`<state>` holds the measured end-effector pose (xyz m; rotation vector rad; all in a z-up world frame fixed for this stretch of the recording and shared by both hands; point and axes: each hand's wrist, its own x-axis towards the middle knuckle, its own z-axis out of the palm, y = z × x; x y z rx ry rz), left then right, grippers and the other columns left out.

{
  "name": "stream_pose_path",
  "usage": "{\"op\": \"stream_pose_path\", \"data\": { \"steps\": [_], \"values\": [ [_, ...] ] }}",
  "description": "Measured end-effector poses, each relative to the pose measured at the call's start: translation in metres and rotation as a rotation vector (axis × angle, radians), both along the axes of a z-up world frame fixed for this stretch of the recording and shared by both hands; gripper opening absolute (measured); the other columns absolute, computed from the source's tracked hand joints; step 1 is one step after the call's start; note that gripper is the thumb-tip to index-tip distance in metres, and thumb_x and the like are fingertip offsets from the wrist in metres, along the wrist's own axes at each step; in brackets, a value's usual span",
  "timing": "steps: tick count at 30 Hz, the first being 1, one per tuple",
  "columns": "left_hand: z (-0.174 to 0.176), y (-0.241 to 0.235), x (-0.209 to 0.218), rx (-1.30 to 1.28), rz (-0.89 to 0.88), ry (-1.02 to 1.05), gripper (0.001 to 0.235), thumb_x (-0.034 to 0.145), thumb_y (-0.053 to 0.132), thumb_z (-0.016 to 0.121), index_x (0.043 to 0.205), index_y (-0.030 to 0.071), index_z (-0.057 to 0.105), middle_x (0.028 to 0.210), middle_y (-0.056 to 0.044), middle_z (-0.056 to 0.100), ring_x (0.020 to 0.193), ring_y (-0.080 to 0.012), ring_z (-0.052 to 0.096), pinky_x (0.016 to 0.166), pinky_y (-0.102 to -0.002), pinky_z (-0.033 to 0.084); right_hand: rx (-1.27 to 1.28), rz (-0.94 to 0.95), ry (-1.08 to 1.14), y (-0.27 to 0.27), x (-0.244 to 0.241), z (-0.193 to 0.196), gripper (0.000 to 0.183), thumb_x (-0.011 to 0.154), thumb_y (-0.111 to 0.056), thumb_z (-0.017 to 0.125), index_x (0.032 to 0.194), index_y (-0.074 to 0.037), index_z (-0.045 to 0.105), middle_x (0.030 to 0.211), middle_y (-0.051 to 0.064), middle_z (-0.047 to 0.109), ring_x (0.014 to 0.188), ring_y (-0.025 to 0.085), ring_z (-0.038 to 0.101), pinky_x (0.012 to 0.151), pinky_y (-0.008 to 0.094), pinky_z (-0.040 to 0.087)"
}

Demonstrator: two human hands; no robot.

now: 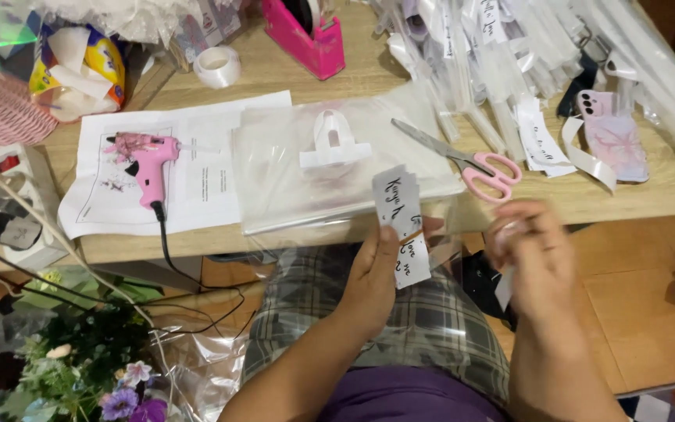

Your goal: Assembling decorative plastic bags by folding them, applying hot glue, and attaching labels.

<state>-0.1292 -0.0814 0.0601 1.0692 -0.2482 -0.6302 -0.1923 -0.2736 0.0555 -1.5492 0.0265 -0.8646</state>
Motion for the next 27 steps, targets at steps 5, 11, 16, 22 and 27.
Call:
{"op": "stream_pose_path", "data": {
  "steps": [5,11,16,22,27],
  "values": [
    [0.002,-0.014,-0.009,-0.113,0.064,-0.070,0.060,0.104,0.046,0.032,0.147,0.008,0.050,0.136,-0.008,0.067,0.125,-0.0209,0.063,0.109,-0.035,0.051,-0.255,0.166,0.578,0.027,0.002,-0.009,0.014,0.084,-0.018,0.081,0.097,-0.012,0.081,0.080,-0.005,0.076,0.073,0.006,0.064,0.074,0.023,0.051],
    [0.013,-0.007,-0.003,0.051,0.004,-0.621,0.057,0.107,0.053,0.037,0.143,0.010,0.045,0.139,-0.006,0.055,0.131,-0.0214,0.051,0.113,-0.041,0.040,-0.046,0.011,0.457,-0.046,-0.005,-0.020,0.015,0.089,-0.008,0.077,0.104,-0.007,0.076,0.092,0.004,0.077,0.079,0.009,0.066,0.073,0.022,0.053],
    [0.005,0.025,0.021,0.379,0.223,-1.025,0.057,0.109,0.040,0.040,0.152,0.004,0.037,0.150,-0.017,0.051,0.141,-0.0357,0.047,0.117,-0.054,0.039,-0.083,-0.365,0.511,-0.124,0.000,-0.009,0.010,0.104,-0.016,0.078,0.110,-0.013,0.071,0.095,0.000,0.069,0.077,0.008,0.058,0.065,0.024,0.044],
    [-0.020,0.059,0.065,0.790,0.526,-1.408,0.037,0.101,0.015,0.058,0.133,-0.004,0.060,0.126,-0.020,0.067,0.117,-0.0379,0.061,0.106,-0.055,0.046,-0.235,-0.579,0.762,-0.202,0.012,-0.043,0.030,0.117,-0.043,0.070,0.119,-0.014,0.064,0.082,0.003,0.048,0.059,0.017,0.046,0.029,0.044,0.031],
    [-0.017,0.076,0.073,0.855,0.552,-1.393,0.033,0.102,0.016,0.059,0.130,0.000,0.062,0.125,-0.015,0.067,0.112,-0.0329,0.062,0.102,-0.051,0.047,-0.585,-0.590,0.687,-0.267,0.022,-0.095,0.058,0.117,-0.034,0.079,0.142,0.014,0.057,0.120,0.040,0.062,0.099,0.042,0.068,0.062,0.049,0.053]
  ]
}}
